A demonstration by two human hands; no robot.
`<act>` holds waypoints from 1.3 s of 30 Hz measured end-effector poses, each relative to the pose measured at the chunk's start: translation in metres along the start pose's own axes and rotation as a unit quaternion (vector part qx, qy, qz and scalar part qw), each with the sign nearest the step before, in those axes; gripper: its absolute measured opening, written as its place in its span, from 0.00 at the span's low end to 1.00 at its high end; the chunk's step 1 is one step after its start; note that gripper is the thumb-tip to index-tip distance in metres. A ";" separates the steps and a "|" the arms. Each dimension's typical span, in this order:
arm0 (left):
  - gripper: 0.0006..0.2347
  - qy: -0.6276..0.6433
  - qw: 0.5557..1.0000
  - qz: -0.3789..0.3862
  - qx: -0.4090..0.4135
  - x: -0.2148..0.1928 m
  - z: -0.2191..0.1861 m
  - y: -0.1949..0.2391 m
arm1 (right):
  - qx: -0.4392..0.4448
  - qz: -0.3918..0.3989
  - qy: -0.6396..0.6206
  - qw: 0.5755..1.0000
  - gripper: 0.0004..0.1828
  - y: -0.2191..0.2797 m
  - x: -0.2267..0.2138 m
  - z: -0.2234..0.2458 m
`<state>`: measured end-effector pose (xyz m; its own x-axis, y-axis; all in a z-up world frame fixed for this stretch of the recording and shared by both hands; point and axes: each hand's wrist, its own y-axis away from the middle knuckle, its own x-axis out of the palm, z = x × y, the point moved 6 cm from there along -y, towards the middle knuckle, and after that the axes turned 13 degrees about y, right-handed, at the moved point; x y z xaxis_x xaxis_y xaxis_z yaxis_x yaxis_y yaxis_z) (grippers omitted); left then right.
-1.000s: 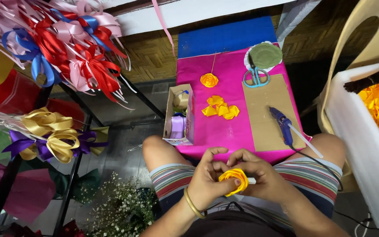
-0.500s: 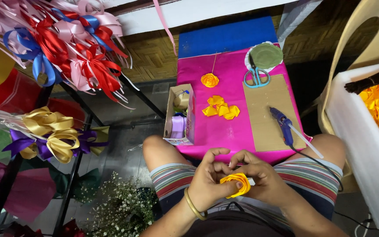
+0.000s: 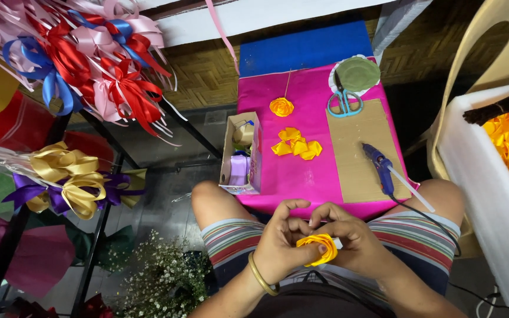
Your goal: The person assembles artificial yellow flowers by applying hot glue to individual petals and attaching them to a central bud. They repeatedly pick up petals, apply glue, and press them onto the growing flower while seated at a low table.
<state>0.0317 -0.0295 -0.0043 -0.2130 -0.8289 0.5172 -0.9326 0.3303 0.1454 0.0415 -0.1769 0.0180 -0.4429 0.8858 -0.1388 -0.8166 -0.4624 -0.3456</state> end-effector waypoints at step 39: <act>0.11 -0.425 0.862 -0.011 0.275 0.029 -0.061 0.011 | -0.058 -0.108 0.333 0.935 0.05 -0.010 -0.023 0.058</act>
<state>0.0326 -0.0225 0.0640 -0.1122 -0.9408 -0.3199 -0.8866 0.2401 -0.3954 0.0381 -0.1949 0.0780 0.0884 0.8042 -0.5878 -0.7970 -0.2968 -0.5260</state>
